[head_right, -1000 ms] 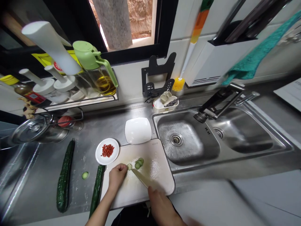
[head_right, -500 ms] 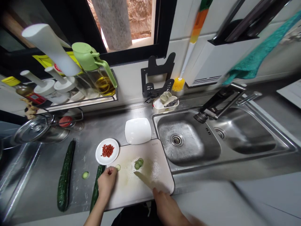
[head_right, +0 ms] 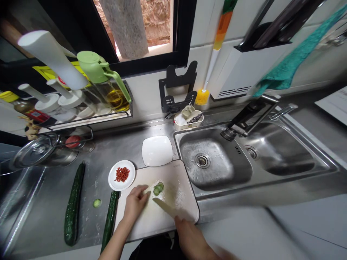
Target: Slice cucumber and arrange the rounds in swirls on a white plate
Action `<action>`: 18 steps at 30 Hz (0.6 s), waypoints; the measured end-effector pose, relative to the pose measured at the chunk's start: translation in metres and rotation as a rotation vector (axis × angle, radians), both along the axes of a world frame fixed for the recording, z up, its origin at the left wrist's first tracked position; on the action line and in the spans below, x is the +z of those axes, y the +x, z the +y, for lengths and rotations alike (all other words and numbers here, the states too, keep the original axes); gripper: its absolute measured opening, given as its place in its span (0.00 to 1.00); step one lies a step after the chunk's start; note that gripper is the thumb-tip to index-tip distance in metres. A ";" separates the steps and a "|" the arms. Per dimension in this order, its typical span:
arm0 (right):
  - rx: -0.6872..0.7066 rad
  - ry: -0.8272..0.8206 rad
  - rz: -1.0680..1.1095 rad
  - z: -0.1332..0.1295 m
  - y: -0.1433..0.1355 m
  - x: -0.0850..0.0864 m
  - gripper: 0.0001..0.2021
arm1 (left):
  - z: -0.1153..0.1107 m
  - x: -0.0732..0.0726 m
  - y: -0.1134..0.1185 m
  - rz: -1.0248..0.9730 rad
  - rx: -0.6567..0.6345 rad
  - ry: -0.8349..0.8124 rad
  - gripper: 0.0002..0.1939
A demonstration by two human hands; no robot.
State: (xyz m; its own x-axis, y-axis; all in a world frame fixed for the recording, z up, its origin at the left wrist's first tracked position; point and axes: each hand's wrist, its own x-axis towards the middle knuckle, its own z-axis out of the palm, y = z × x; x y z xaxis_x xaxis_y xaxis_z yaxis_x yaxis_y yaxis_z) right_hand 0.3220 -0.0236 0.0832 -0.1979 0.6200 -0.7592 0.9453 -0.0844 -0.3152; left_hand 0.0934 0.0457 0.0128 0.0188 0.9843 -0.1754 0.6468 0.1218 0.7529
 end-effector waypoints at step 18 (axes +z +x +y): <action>-0.027 0.039 0.003 0.000 0.000 0.000 0.23 | 0.005 -0.004 0.034 0.018 -0.015 -0.063 0.05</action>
